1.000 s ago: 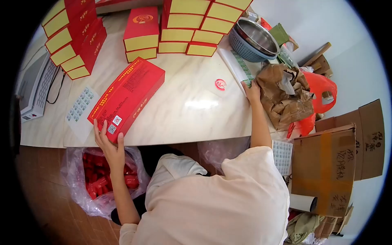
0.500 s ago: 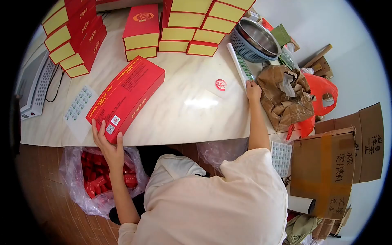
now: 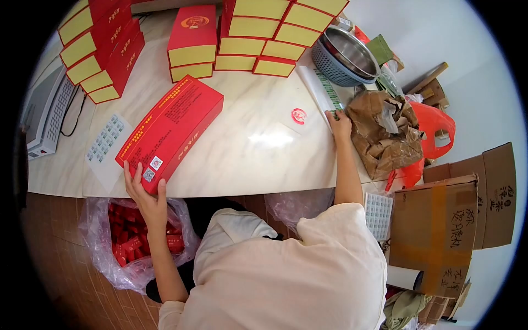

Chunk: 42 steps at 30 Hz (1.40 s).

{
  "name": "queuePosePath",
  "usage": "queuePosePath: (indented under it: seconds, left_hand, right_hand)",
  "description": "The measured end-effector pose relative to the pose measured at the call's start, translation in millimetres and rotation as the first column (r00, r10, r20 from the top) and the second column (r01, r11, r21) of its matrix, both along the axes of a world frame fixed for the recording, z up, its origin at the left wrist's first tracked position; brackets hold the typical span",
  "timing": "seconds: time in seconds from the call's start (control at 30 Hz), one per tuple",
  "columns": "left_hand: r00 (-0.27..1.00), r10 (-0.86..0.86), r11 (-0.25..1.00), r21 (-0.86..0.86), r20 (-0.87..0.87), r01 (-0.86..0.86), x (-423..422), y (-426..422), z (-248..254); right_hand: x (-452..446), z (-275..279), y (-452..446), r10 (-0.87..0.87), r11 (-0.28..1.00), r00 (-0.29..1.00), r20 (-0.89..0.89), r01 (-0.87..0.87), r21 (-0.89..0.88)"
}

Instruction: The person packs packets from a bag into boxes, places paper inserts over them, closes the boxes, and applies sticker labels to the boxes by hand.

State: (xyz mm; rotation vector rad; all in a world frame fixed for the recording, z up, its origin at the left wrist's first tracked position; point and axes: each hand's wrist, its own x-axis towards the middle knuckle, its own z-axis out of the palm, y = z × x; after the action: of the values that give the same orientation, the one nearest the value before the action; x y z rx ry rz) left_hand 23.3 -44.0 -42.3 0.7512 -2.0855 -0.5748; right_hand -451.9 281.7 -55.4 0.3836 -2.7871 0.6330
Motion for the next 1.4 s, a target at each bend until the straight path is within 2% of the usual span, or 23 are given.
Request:
queuePosePath:
  seconds: [0.17,0.27,0.47,0.53,0.6,0.67,0.73,0.8,0.87,0.97,1.1,1.2,1.27,1.3,1.37,1.4]
  left_hand:
    - [1.0,0.001,1.0,0.0,-0.005,-0.001,0.6,0.4,1.5]
    - [1.0,0.013,1.0,-0.008,0.019,-0.013,2.5,-0.4,-0.7]
    - [1.0,0.017,0.999,-0.037,0.002,-0.017,3.5,-0.7,1.0]
    - [1.0,-0.007,0.999,-0.037,0.002,0.007,3.7,-0.5,1.0]
    - [1.0,0.005,0.999,-0.051,-0.001,-0.005,3.4,-1.0,1.6]
    - [1.0,0.009,0.998,-0.06,0.003,-0.009,4.0,-1.4,1.3]
    - [1.0,0.012,0.998,-0.062,-0.003,-0.013,4.3,-1.2,0.7]
    - [1.0,0.014,0.998,-0.062,-0.007,-0.015,5.0,-1.2,2.0]
    - [1.0,0.007,0.998,-0.056,0.0,-0.007,5.3,-0.6,3.1]
    - [1.0,0.01,0.999,-0.048,-0.006,-0.01,4.4,1.6,6.6]
    - [1.0,0.014,0.999,-0.045,-0.008,-0.014,4.4,1.7,6.5]
    - [1.0,0.011,0.999,-0.05,-0.019,-0.012,5.4,1.4,6.6]
    - [1.0,-0.002,0.999,-0.043,-0.02,0.002,5.9,0.7,6.3]
    - [1.0,0.004,0.999,-0.043,-0.022,-0.005,6.2,0.6,6.9]
    - [1.0,-0.006,0.999,-0.041,-0.014,0.005,6.9,0.5,8.1]
    - [1.0,0.0,0.999,-0.038,-0.018,-0.001,7.7,0.6,8.9]
  right_hand:
    - [-8.4,-13.8,-1.3,0.041,0.996,0.991,-0.127,-0.03,0.086]
    - [-14.9,-22.4,3.4,0.038,0.999,0.991,-0.129,-0.038,0.001]
    - [-22.7,-24.2,4.3,-0.026,1.0,0.995,-0.094,0.026,0.0]
    - [-19.7,-21.1,-0.2,-0.018,1.0,0.99,-0.142,0.016,-0.018]
    - [-14.5,-8.9,-5.7,-0.107,0.993,0.993,-0.057,0.109,0.034]
    - [-15.6,-7.5,-7.1,-0.088,0.994,0.99,-0.111,0.094,0.049]
    - [-16.3,-4.5,-9.9,-0.18,0.981,0.977,-0.115,0.188,0.056]
    - [-19.1,-5.2,-13.7,-0.195,0.979,0.97,-0.144,0.201,0.031]
    - [-26.3,-5.7,-14.6,-0.308,0.951,0.935,-0.174,0.298,-0.084]
    - [-38.1,-1.0,-5.2,-0.195,0.98,0.962,-0.191,0.186,-0.066]
    - [-46.3,6.2,3.9,-0.185,0.983,0.973,-0.14,0.185,-0.014]
    - [-58.8,-4.2,5.7,-0.215,0.977,0.964,-0.158,0.211,-0.045]
    - [-63.3,-11.7,3.8,-0.31,0.933,0.94,-0.143,0.273,-0.234]
    - [-62.0,-10.8,2.0,-0.305,0.935,0.941,-0.146,0.266,-0.235]
    - [-53.6,-5.4,-4.4,-0.346,0.849,0.938,0.017,0.321,-0.419]
    - [-42.9,1.6,-8.0,-0.34,0.852,0.94,0.014,0.314,-0.418]
